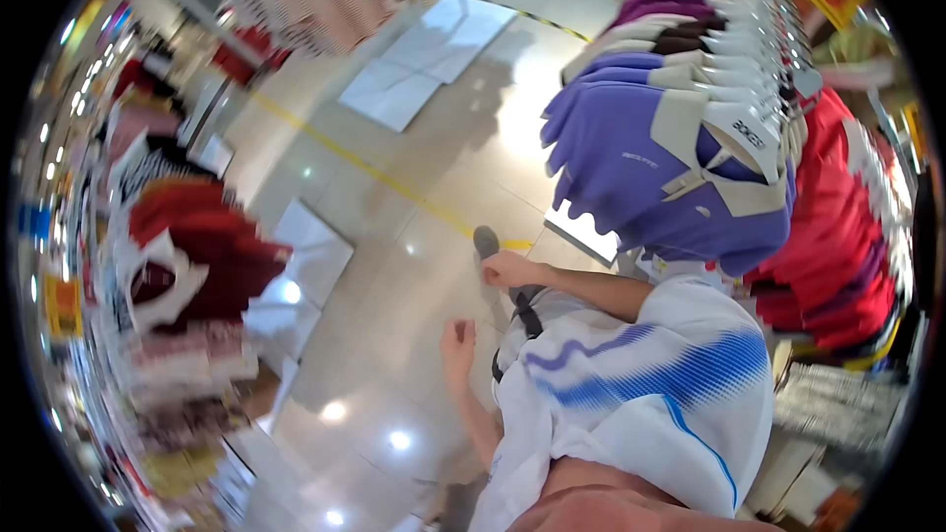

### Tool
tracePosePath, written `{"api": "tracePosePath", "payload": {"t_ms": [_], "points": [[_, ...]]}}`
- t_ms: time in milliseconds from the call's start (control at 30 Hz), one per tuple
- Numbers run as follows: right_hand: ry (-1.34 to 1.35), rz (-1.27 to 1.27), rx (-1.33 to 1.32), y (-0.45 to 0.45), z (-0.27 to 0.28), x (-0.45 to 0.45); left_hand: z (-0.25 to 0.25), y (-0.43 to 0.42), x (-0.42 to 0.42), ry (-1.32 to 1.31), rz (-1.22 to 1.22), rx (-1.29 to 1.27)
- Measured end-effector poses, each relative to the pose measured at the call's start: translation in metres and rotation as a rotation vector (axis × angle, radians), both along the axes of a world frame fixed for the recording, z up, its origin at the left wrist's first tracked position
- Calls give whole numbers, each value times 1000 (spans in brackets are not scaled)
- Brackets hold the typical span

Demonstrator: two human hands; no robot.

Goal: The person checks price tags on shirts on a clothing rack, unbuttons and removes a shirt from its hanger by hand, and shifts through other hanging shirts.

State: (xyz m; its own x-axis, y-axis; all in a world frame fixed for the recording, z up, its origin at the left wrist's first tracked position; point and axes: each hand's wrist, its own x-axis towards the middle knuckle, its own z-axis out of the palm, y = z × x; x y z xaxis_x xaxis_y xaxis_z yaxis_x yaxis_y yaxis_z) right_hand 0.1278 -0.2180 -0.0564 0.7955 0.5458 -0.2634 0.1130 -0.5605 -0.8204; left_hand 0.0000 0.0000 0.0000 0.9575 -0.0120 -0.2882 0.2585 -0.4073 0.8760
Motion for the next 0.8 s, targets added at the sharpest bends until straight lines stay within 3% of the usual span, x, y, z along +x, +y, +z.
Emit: {"api": "tracePosePath", "payload": {"t_ms": [67, 100, 367, 500, 633, 767, 800], "points": [[-89, -65, 59, 40, 8, 7, 15, 38, 13, 25, -9, 30], [-57, -115, 5, -22, -7, 34, -2, -21, 46, 58, -62, -20], [-185, -318, 216, 11, -5, 145, 35, 17, 197, 101, -282, -37], [-204, -534, 232, -17, -11, 182, 47, -5, 291, 53, -599, -2], [-162, -819, 169, -61, -13, 167, 48, -52, 361, 15, -882, 51], [-148, -1146, 205, -82, -29, 122, 54, -110, 377, -35, -1134, -26], [-116, -1166, 110, -88, -27, 105, 51, -123, 377, -33, -1176, -36]]}}
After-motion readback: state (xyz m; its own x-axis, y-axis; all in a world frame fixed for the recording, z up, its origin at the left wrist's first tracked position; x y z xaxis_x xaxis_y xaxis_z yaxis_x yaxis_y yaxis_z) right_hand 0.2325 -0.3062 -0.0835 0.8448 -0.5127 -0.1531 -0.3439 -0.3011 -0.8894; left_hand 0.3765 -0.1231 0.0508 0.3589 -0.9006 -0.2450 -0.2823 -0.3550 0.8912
